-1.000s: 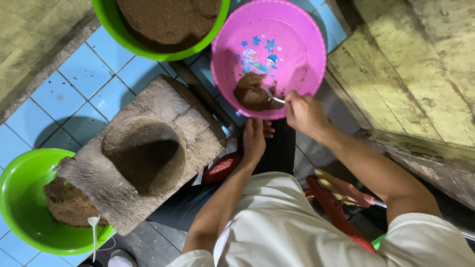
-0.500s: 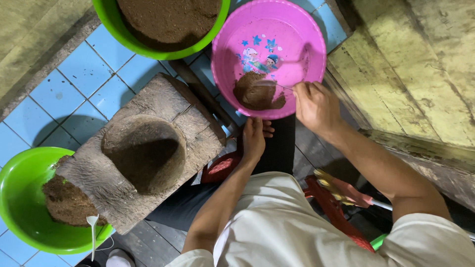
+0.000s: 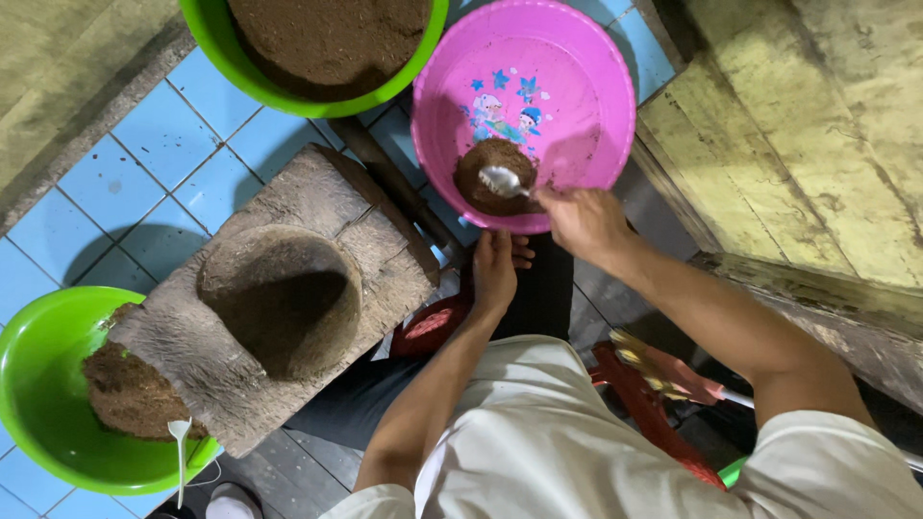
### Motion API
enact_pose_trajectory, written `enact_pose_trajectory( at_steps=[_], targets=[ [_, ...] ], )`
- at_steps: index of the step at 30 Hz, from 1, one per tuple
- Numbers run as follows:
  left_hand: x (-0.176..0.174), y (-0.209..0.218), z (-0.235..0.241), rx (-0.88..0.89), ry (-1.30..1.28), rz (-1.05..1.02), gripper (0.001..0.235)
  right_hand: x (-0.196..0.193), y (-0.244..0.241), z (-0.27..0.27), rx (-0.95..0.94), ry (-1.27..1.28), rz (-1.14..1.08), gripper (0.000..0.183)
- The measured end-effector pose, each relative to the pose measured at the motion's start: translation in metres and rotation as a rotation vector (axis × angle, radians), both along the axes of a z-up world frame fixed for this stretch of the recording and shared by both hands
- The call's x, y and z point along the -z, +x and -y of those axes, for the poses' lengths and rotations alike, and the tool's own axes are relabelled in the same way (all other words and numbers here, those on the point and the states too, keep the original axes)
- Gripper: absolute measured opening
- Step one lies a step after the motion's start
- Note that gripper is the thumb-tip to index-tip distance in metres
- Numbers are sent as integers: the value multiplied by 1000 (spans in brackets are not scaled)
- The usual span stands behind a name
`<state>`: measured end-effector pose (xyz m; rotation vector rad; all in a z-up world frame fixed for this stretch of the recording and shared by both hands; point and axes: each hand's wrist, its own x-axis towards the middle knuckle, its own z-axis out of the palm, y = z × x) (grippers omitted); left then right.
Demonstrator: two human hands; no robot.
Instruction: The person uses a spoon to mix a brown powder inside a pink plastic basin. The person holds the basin steady with their left hand while stirring with their right hand. A wooden mortar and pestle and a green basin containing more powder are visible nearby.
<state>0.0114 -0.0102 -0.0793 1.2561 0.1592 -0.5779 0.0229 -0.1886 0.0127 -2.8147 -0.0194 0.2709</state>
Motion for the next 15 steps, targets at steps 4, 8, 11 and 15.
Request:
enact_pose_trajectory(
  at_steps=[4,8,11,15],
  targets=[
    [-8,0,0,22,23,4,27,7,-6,16,34,-22,1,15],
    [-10,0,-1,31,36,3,28,-21,-11,9,41,-39,69,14],
    [-17,1,-2,42,38,10,30,-46,2,15,64,-27,147,14],
    [-5,0,-1,50,46,12,30,-10,27,23,58,-150,114,13]
  ],
)
